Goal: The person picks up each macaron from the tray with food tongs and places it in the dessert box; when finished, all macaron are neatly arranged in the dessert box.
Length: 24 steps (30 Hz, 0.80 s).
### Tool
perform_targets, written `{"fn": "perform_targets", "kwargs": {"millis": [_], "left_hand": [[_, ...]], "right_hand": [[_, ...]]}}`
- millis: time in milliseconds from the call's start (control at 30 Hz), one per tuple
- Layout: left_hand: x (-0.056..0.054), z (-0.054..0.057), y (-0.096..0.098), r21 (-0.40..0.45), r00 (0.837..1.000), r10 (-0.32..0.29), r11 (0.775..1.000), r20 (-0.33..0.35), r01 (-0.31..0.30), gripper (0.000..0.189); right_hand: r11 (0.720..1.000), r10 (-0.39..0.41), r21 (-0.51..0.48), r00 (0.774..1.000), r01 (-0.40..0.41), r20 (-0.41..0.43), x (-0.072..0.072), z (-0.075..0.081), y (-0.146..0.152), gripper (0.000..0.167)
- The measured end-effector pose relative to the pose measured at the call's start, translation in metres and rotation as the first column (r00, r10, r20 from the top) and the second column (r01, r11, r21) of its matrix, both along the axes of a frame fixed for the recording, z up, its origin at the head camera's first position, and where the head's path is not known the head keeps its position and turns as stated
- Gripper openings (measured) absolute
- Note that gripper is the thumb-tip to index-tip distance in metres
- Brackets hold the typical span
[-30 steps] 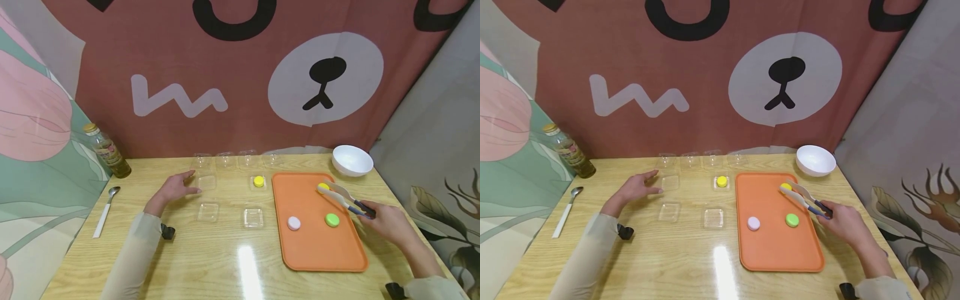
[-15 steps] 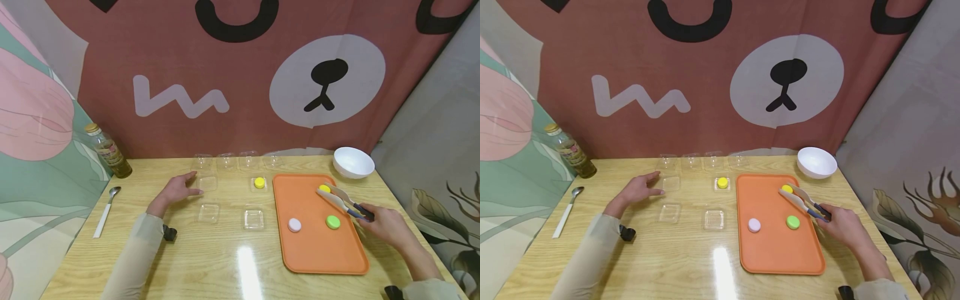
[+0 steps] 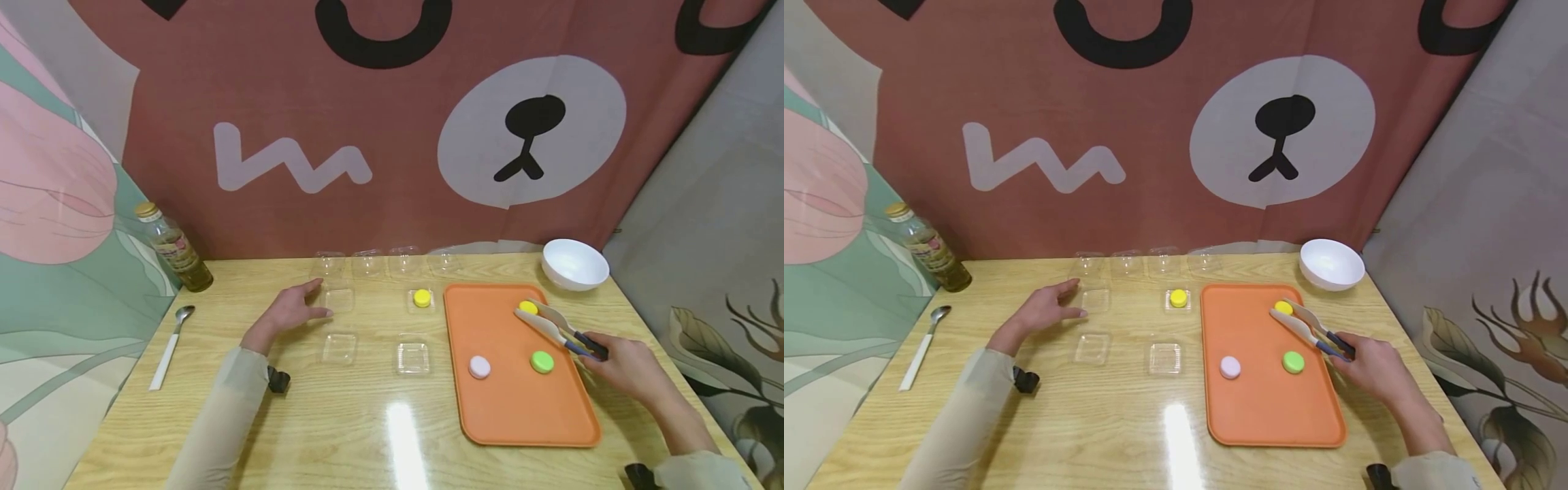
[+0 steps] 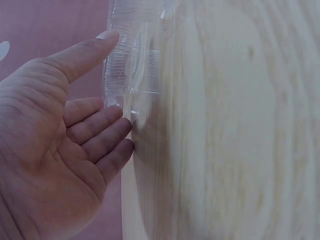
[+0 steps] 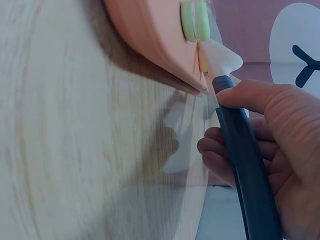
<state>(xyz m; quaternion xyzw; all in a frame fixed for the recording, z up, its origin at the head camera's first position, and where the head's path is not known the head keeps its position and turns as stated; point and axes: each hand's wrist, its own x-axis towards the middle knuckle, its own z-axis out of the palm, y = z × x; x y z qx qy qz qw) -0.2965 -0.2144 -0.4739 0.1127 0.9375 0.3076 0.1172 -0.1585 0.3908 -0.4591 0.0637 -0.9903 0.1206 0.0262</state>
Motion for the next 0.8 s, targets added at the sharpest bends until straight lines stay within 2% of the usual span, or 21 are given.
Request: {"fn": "perform_targets", "kwargs": {"millis": [800], "left_hand": [[-0.0018, -0.0011, 0.0042, -0.01, 1.0, -0.01, 1.0, 0.001, 0.01, 0.085]], "right_hand": [[1.0, 0.014, -0.024, 1.0, -0.014, 0.009, -0.0039, 0.0061, -0.0055, 0.045]]}}
